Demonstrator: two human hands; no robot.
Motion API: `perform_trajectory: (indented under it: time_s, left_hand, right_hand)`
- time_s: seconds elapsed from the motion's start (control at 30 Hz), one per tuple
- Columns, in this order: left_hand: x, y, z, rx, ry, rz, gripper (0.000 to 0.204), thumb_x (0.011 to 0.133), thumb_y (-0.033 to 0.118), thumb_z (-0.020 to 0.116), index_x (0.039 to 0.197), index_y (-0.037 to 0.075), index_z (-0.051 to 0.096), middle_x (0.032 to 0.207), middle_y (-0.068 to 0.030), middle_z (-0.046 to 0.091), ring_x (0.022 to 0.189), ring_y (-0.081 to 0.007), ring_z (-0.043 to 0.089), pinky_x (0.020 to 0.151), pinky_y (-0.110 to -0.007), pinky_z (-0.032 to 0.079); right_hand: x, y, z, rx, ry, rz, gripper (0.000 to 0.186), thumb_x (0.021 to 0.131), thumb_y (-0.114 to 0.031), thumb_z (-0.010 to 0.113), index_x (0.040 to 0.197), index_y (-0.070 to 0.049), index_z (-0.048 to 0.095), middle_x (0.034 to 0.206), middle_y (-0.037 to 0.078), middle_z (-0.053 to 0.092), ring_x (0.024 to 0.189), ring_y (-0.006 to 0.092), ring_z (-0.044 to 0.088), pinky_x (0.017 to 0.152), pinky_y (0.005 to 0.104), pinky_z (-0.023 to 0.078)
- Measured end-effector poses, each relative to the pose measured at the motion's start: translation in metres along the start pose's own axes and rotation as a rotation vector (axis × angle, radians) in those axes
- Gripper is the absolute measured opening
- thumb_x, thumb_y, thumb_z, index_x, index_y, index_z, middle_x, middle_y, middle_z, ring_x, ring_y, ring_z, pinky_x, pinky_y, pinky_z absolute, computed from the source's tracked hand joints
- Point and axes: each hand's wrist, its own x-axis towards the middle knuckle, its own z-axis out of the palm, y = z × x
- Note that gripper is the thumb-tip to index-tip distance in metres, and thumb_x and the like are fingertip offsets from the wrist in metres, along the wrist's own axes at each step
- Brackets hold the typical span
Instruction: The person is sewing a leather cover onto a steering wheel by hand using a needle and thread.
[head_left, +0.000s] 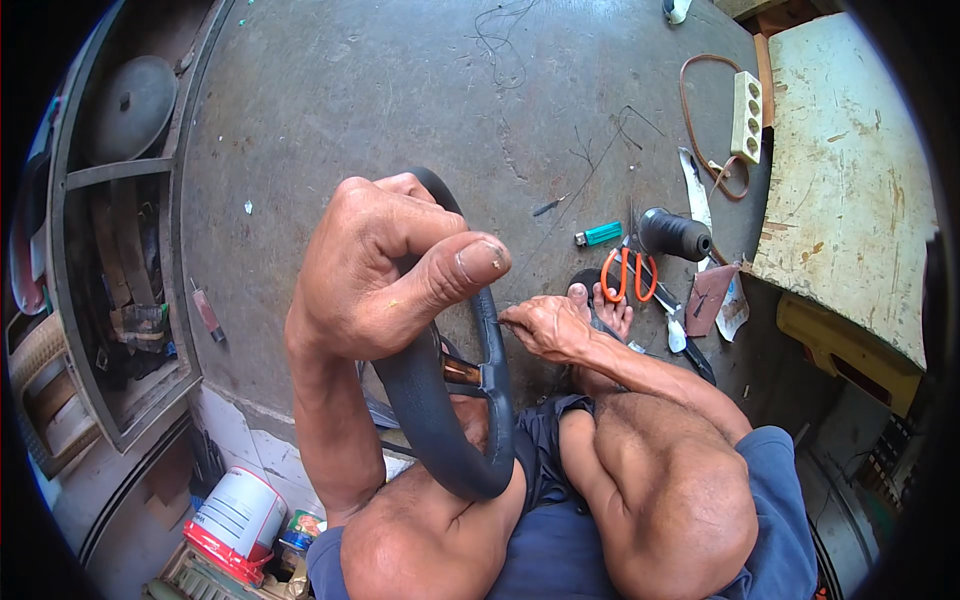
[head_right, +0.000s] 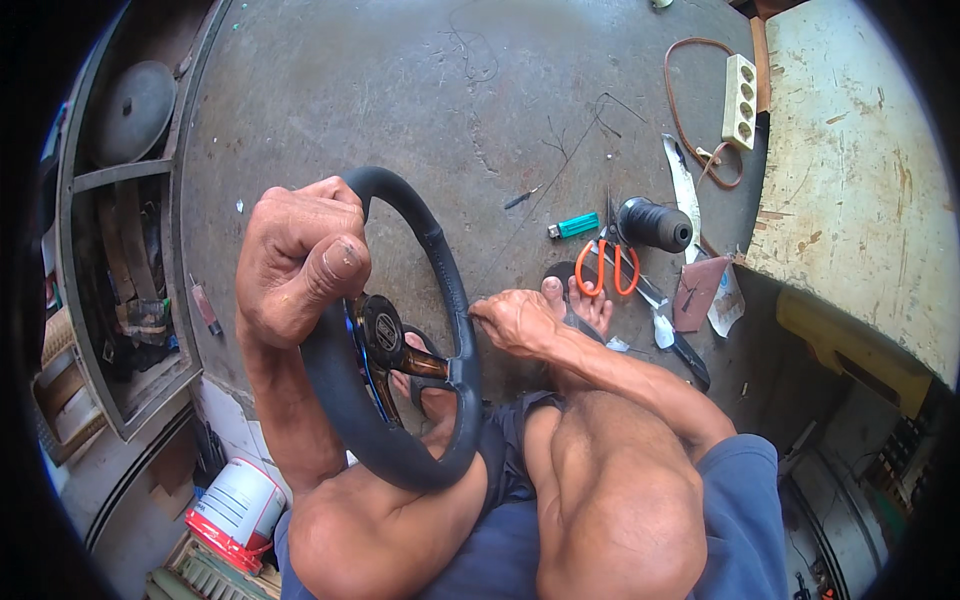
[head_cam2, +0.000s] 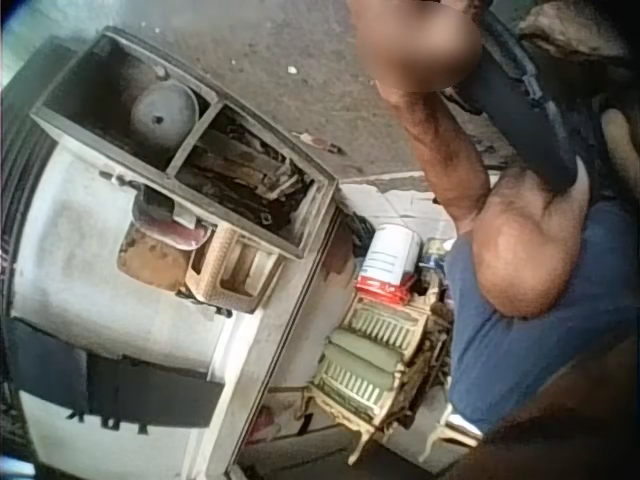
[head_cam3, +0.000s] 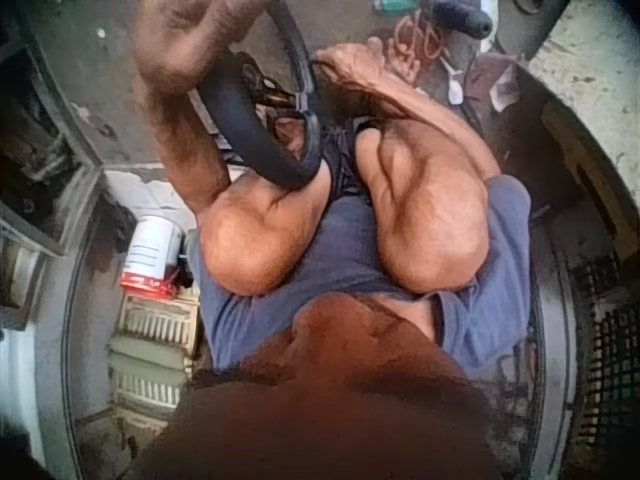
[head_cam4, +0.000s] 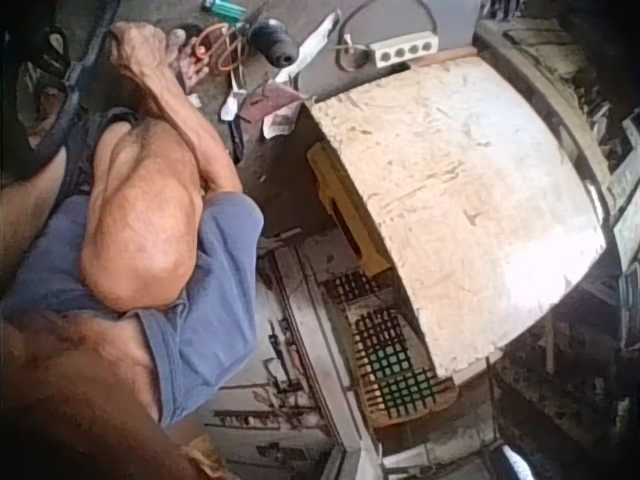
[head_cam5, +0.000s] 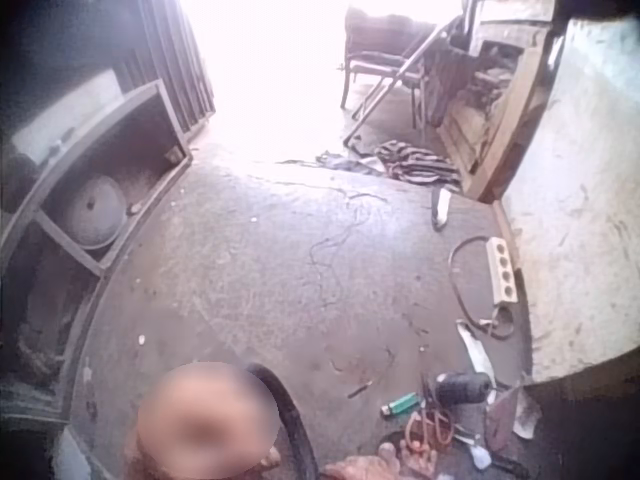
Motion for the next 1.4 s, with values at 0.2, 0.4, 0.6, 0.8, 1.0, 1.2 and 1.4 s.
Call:
perform_trajectory:
  time_s: [0.2,0.4,0.6,0.8,1.0,1.2,1.4]
  left_hand:
    - [0.0,-0.002,-0.001,-0.004,0.01,0.02,0.047,0.093,0.032,0.073,0.055,0.007,0.061,0.047,-0.0048,0.046,0.043,-0.0199,0.038,0.054,-0.034,0.036]
    - [0.001,-0.003,0.003,-0.036,0.012,0.028,0.047,0.093,0.031,0.073,0.055,0.007,0.06,0.047,-0.0047,0.044,0.043,-0.0205,0.036,0.054,-0.034,0.036]
    - [-0.007,-0.004,0.0,-0.04,0.045,0.053,0.043,0.091,0.027,0.072,0.056,0.006,0.058,0.048,-0.0046,0.043,0.042,-0.0208,0.036,0.055,-0.034,0.035]
    - [-0.016,-0.014,0.002,-0.132,0.177,0.119,0.045,0.091,0.026,0.069,0.055,0.006,0.053,0.048,-0.0017,0.041,0.042,-0.0188,0.035,0.058,-0.035,0.033]
    - [-0.023,-0.016,0.0,-0.128,0.228,0.116,0.049,0.091,0.032,0.067,0.053,0.006,0.051,0.048,-0.0017,0.039,0.043,-0.0186,0.033,0.059,-0.036,0.03]
    - [-0.028,-0.013,-0.015,-0.082,0.194,0.044,0.051,0.089,0.037,0.067,0.052,0.006,0.05,0.047,-0.0031,0.039,0.042,-0.0207,0.034,0.06,-0.037,0.03]
    - [-0.025,-0.019,-0.013,-0.068,0.168,0.06,0.059,0.096,0.046,0.058,0.053,0.007,0.047,0.048,-0.0023,0.045,0.042,-0.0181,0.041,0.064,-0.036,0.034]
  right_hand:
    - [0.001,-0.004,-0.001,-0.007,0.001,-0.004,0.021,0.088,-0.017,0.066,0.104,-0.007,0.074,0.084,0.02,0.072,0.083,0.04,0.072,0.074,0.0514,0.058]
    - [-0.002,0.002,0.005,0.011,0.07,-0.018,0.017,0.087,-0.015,0.066,0.1,-0.006,0.073,0.081,0.021,0.071,0.081,0.0406,0.072,0.071,0.0519,0.057]
    - [0.006,-0.011,0.002,-0.026,-0.029,0.002,0.015,0.086,-0.013,0.064,0.095,-0.003,0.07,0.08,0.023,0.07,0.079,0.0423,0.071,0.069,0.0528,0.056]
    - [0.002,0.01,0.013,0.085,0.05,0.026,0.016,0.089,-0.014,0.063,0.098,-0.003,0.07,0.082,0.023,0.07,0.08,0.0443,0.07,0.071,0.0533,0.055]
    - [0.009,0.013,0.008,0.116,-0.019,0.025,0.018,0.093,-0.02,0.064,0.101,-0.005,0.071,0.085,0.022,0.071,0.083,0.0444,0.07,0.075,0.0531,0.055]
    - [0.008,-0.002,-0.008,0.273,-0.104,0.343,0.019,0.094,-0.023,0.068,0.098,-0.004,0.068,0.085,0.021,0.071,0.087,0.0424,0.07,0.073,0.0518,0.053]
    - [0.005,0.014,0.001,0.285,0.024,0.112,0.02,0.091,-0.021,0.071,0.097,-0.003,0.067,0.09,0.018,0.068,0.089,0.0399,0.067,0.077,0.0486,0.052]
